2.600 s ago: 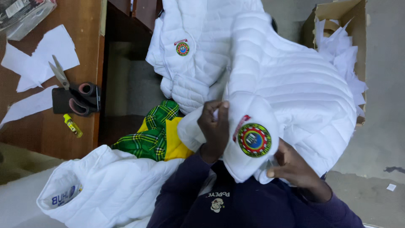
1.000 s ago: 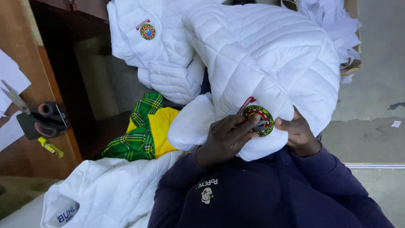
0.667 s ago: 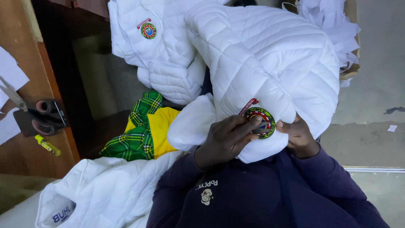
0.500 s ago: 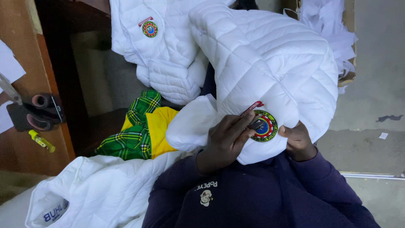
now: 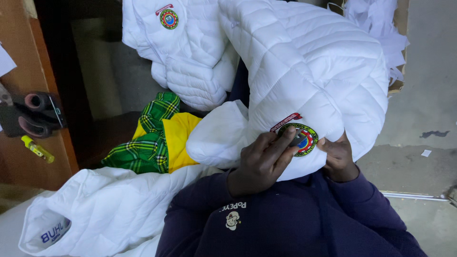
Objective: The person sits on the floor and sews a circular patch onto the sleeve of a white puffer jacket using a needle and thread. They hold the jacket steady with one hand while stitching with the other, then move to a second jacket to repeat the process.
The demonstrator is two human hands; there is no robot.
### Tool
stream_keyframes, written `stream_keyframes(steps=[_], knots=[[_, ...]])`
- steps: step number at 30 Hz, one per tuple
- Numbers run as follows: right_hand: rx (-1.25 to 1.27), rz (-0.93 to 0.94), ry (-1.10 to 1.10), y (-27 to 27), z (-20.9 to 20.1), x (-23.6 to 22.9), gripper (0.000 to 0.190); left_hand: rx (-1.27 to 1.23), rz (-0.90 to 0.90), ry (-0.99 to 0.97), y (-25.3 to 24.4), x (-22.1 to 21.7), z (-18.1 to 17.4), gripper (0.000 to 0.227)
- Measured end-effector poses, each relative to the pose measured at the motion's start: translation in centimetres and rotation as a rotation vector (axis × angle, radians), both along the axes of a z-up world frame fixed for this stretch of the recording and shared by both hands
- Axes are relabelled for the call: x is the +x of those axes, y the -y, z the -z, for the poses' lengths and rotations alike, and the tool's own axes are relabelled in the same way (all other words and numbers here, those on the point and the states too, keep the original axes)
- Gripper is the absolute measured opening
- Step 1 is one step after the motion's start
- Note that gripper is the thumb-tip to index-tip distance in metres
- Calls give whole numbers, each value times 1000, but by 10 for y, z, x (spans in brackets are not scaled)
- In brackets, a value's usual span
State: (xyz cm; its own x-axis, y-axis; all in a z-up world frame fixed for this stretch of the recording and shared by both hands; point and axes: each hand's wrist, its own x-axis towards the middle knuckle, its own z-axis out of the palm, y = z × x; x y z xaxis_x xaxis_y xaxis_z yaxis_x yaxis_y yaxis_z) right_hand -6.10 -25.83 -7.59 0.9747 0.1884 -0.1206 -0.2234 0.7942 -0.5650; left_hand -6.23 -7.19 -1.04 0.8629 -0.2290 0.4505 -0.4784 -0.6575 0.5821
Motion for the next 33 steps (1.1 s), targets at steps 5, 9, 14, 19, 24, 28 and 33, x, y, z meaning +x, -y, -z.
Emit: stream_keyframes(steps=[5, 9, 14, 19, 24, 28, 33], knots=[[-29, 27, -4, -1, 4, -4, 51, -36, 15, -31, -1, 1, -5, 45], [-17, 14, 10, 1, 6, -1, 52, -20, 13, -37, 1, 0, -4, 44], [-22, 14, 22, 5, 28, -12, 53, -49, -17, -83, 6, -7, 6, 43], [-1, 15, -40, 3, 27, -11, 55, -45, 9, -54, 7, -7, 13, 45], [40, 16, -53, 0, 21, -9, 53, 57, 1, 64, 7, -4, 24, 46], [54, 24, -49, 1, 28, -14, 55, 15, 8, 85, 7, 3, 16, 40], [94, 22, -27, -4, 15, -2, 56, -83, 9, 76, 6, 4, 16, 37]])
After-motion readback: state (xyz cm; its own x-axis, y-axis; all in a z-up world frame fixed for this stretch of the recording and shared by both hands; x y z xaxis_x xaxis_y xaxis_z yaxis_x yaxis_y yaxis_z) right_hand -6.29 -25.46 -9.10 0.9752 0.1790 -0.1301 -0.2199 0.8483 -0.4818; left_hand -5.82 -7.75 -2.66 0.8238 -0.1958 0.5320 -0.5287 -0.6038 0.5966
